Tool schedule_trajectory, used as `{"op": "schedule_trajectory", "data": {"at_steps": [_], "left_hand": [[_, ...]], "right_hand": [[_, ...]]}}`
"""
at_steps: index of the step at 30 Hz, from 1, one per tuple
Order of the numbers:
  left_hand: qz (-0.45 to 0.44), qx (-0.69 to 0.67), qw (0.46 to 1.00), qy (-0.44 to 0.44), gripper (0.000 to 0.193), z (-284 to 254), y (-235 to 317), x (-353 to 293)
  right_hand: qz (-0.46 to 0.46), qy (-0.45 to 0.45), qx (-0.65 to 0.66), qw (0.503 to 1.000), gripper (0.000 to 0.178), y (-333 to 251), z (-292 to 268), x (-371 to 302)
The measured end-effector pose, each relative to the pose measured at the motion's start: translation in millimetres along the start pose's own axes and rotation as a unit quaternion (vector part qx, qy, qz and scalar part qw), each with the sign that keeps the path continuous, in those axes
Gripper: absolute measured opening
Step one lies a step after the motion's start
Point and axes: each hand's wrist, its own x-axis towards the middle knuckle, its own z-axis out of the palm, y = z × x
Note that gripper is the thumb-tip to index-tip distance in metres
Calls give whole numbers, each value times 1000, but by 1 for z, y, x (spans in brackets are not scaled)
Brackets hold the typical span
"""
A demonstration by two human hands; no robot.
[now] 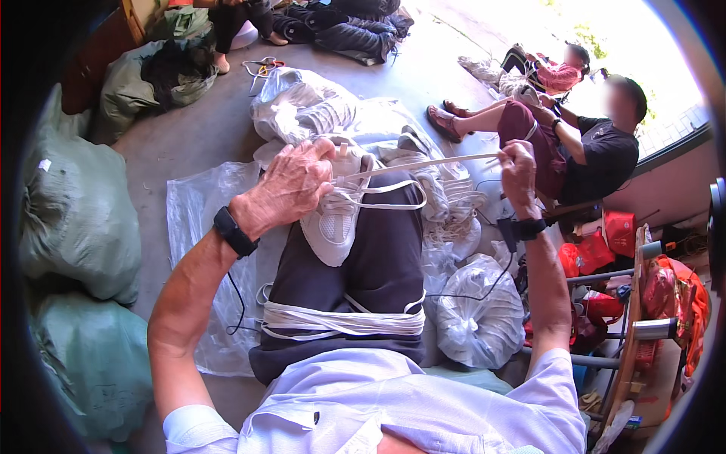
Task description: Thread laces through the eyelets of a white shoe.
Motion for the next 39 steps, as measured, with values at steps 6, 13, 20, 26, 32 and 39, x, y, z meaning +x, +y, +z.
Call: {"op": "schedule_trajectory", "data": {"at_steps": [6,13,20,26,32,39], "left_hand": [[-37,6,999,28,13,3,-6,5],[-41,-24,997,58,14,2,-5,14],[-17,53,998,37,9,-7,2,23],[-94,-73,992,49,9,-1,-10,15],[-197,-157,957,145,8,-26,-13,-14],[-260,-58,923,276,13,-133,-107,-109]], "right_hand": [[101,2,-161,982,15,78,-26,-11],[-48,-90,73,992,11,-58,30,-40],[-172,-209,179,946,14,-187,63,-71],[77,-343,325,878,17,-199,50,-59],[45,-277,278,919,22,-164,51,-56],[-41,-230,315,920,25,-168,60,-57]]}}
